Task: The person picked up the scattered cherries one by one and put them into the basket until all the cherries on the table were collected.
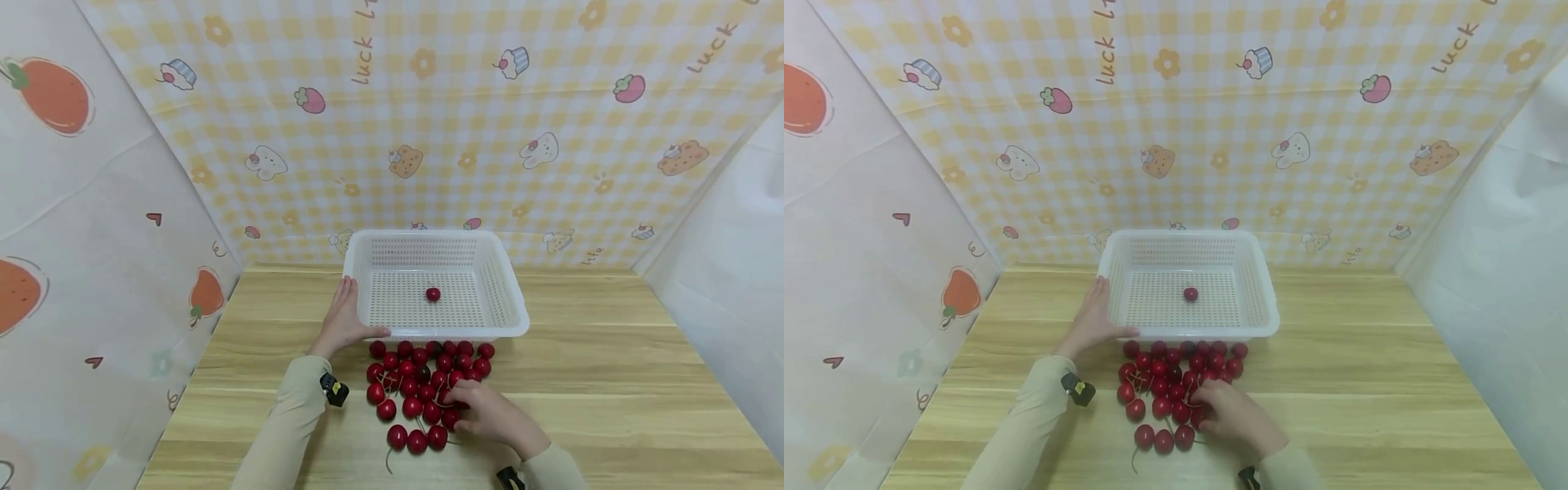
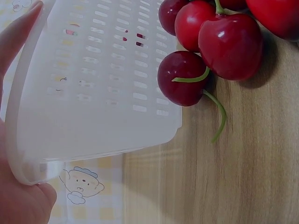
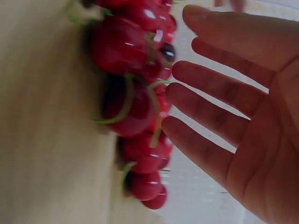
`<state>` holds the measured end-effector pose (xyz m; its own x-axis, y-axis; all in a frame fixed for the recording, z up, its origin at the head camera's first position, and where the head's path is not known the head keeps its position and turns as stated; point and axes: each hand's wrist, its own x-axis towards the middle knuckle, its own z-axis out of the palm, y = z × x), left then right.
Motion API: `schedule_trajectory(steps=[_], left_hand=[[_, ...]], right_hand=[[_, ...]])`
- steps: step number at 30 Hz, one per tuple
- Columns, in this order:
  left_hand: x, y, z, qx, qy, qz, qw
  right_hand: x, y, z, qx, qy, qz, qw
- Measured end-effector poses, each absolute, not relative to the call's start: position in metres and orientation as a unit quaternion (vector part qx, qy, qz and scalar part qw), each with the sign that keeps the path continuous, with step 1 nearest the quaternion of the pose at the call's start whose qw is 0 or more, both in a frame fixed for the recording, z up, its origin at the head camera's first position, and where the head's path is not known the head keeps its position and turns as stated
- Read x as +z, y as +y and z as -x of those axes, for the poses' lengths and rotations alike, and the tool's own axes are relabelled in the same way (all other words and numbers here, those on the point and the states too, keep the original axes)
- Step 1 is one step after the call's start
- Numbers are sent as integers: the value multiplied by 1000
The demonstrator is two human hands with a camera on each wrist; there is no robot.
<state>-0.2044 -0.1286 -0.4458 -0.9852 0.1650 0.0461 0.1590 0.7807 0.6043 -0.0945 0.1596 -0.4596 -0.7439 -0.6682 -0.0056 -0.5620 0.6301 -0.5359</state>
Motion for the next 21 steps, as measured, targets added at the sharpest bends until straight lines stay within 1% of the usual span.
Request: schedule_trajectory(steps=[14, 18, 21], left_hand=[[-445, -128, 204, 324, 942, -87, 1], [-445, -128, 205, 319, 944, -85, 3], [-446, -128, 205, 318, 945, -82, 6]], right_hand=[[-480, 151, 83, -234, 904, 347, 88], [-484, 149, 82, -238, 905, 338, 99], [-486, 148, 81, -243, 905, 329, 118]])
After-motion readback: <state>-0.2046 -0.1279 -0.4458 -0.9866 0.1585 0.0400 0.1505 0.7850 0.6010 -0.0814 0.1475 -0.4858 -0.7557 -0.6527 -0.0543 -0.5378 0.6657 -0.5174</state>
